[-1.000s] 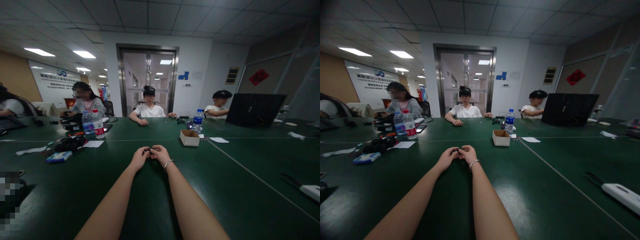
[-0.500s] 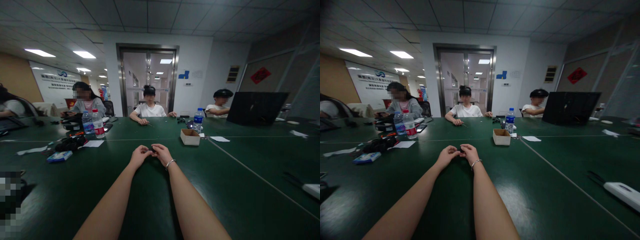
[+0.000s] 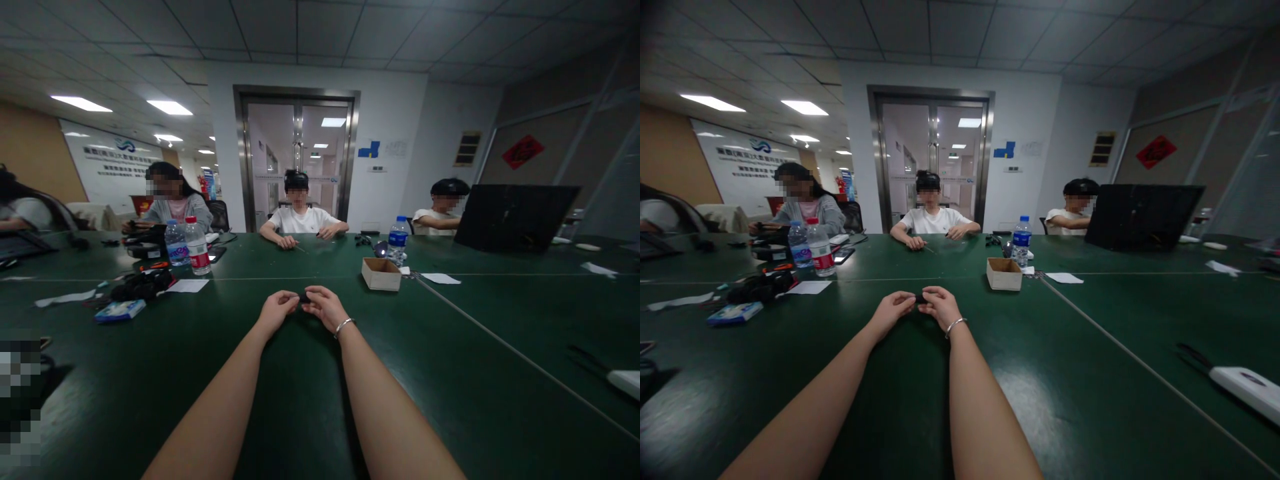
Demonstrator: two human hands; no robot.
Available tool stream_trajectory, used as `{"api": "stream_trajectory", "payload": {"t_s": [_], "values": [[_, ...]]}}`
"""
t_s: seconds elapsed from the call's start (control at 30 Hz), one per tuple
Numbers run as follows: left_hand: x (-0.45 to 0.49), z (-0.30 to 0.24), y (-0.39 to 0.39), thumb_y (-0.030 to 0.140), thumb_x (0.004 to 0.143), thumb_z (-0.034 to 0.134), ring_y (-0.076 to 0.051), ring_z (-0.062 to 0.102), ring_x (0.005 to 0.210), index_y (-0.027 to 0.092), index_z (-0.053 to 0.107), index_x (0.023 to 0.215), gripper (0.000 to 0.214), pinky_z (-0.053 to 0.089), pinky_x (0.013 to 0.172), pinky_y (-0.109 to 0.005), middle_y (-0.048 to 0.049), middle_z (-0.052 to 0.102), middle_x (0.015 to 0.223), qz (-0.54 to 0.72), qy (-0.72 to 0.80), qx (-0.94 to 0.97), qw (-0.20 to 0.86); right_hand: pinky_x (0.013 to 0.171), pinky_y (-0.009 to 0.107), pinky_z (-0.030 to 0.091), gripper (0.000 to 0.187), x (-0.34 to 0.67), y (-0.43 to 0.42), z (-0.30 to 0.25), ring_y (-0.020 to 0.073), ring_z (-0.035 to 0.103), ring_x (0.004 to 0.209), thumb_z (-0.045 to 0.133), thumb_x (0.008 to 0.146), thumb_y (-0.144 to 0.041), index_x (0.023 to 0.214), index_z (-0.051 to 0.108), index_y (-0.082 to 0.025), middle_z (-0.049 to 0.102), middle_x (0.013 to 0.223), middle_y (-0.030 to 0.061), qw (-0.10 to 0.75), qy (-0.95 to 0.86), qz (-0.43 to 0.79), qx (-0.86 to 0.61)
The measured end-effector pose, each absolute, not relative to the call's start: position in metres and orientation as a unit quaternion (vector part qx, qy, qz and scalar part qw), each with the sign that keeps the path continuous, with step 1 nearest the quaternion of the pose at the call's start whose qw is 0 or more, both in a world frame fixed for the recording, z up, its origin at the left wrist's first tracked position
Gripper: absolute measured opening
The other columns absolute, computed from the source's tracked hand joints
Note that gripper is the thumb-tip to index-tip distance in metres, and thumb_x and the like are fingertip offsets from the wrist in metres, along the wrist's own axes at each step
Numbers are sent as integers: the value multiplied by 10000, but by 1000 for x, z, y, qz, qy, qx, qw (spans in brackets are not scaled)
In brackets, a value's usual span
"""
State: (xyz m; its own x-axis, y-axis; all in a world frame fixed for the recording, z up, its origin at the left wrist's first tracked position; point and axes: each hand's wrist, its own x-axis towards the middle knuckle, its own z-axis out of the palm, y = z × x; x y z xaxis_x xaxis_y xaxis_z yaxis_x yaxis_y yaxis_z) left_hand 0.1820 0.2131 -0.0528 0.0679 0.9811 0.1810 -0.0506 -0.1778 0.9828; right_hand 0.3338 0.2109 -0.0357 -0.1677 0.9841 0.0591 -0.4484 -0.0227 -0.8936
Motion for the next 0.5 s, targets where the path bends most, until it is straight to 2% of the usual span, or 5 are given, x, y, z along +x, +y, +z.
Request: {"api": "stream_trajectory", "payload": {"t_s": [0.27,0.5], "values": [[181,-50,213,521,637,618,-90,491,518,102,603,718,427,369,492,-196,-29,576,609,503,465,571,452,510,201,518,186,337,210,-35,128,607,542,698,686,-128,832,584,-124,577,668,19,533,-437,653,-315],[182,-43,208,605,640,548,-90,438,464,123,556,600,483,328,451,-203,-8,522,530,481,504,584,415,514,196,498,219,338,213,-39,125,604,561,710,666,-147,845,587,-116,594,686,31,525,-446,660,-299]]}}
